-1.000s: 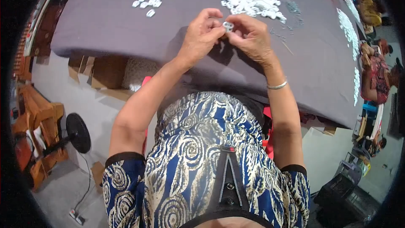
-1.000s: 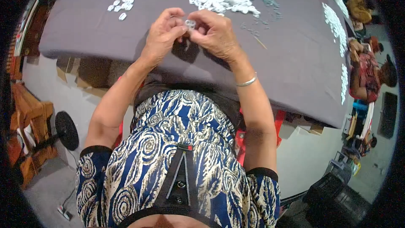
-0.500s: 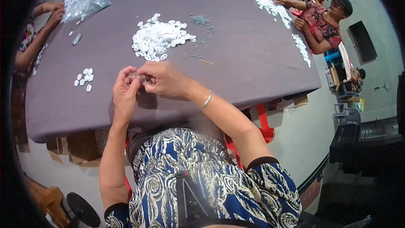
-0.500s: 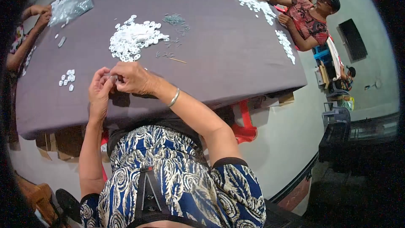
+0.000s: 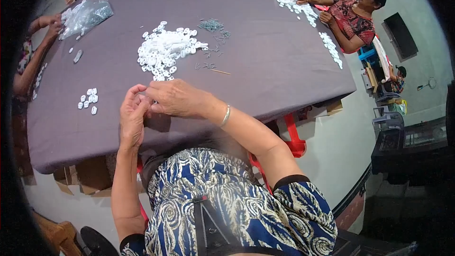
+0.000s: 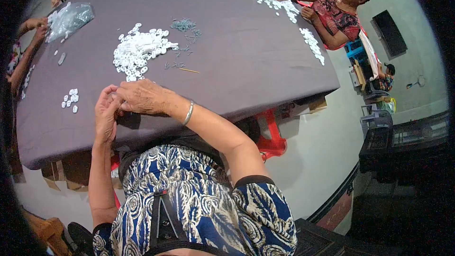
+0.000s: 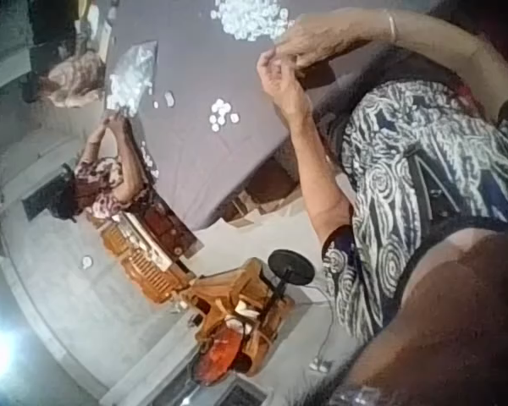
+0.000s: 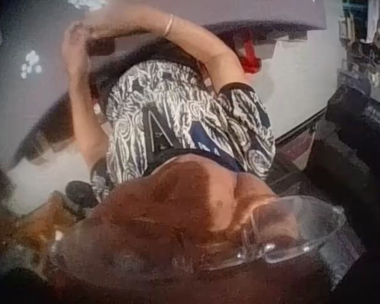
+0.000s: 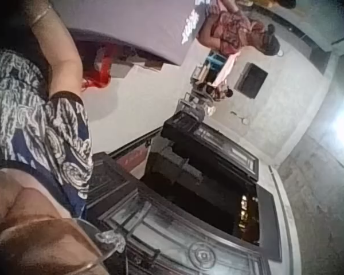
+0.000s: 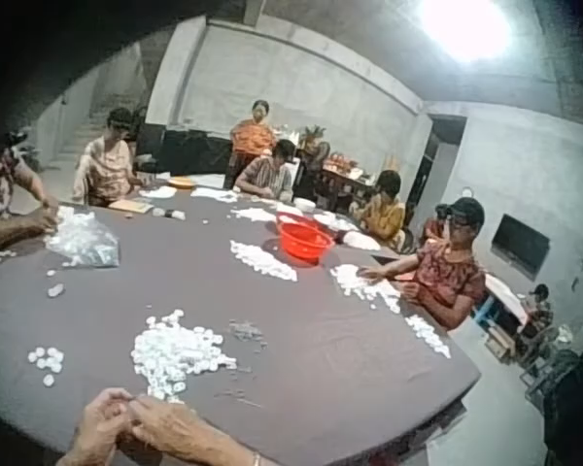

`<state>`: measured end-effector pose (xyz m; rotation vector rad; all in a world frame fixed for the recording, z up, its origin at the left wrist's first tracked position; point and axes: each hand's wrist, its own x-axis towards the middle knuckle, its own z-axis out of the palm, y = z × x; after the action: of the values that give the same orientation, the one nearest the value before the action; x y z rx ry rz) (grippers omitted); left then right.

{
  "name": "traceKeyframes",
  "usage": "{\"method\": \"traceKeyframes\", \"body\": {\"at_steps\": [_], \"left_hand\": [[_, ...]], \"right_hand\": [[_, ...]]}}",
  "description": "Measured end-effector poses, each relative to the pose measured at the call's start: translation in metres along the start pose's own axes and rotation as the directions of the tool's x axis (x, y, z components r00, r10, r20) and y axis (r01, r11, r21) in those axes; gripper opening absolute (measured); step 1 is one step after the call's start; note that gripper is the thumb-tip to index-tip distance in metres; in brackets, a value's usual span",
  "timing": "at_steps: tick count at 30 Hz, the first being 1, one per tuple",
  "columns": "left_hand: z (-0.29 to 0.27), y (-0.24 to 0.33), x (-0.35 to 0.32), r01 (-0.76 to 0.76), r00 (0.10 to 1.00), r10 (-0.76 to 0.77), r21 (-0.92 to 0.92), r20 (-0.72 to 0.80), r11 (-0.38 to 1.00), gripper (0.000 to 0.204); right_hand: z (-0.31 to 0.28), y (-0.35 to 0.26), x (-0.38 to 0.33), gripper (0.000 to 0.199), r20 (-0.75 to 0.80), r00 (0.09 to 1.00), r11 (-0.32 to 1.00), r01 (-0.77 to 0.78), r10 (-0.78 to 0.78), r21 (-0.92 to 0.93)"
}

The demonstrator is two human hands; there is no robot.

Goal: The person sorts small white plastic components by hand at a workshop table.

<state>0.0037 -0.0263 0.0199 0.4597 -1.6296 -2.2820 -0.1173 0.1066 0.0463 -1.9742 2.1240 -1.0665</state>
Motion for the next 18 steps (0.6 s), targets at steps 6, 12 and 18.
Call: {"method": "traceKeyframes", "body": {"at_steps": [6,12,18], "left_hand": [[-0.001,0.01,-0.001,0.128,0.991,-0.124,-0.083,0.058,0.988,0.03],[0.001,0.007,-0.001,0.109,0.993,-0.105,-0.107,0.047,0.988,0.029],[0.008,0.012,-0.008,0.097,0.994,-0.101,-0.119,-0.03,0.988,0.031]], "right_hand": [[0.0,-0.011,-0.001,0.029,0.124,0.989,0.995,-0.067,0.076,-0.078],[0.004,-0.011,-0.001,0.032,0.112,0.987,0.993,-0.119,0.118,0.004],[0.007,-0.015,0.0,0.034,0.106,0.983,0.986,-0.157,0.151,0.055]]}}
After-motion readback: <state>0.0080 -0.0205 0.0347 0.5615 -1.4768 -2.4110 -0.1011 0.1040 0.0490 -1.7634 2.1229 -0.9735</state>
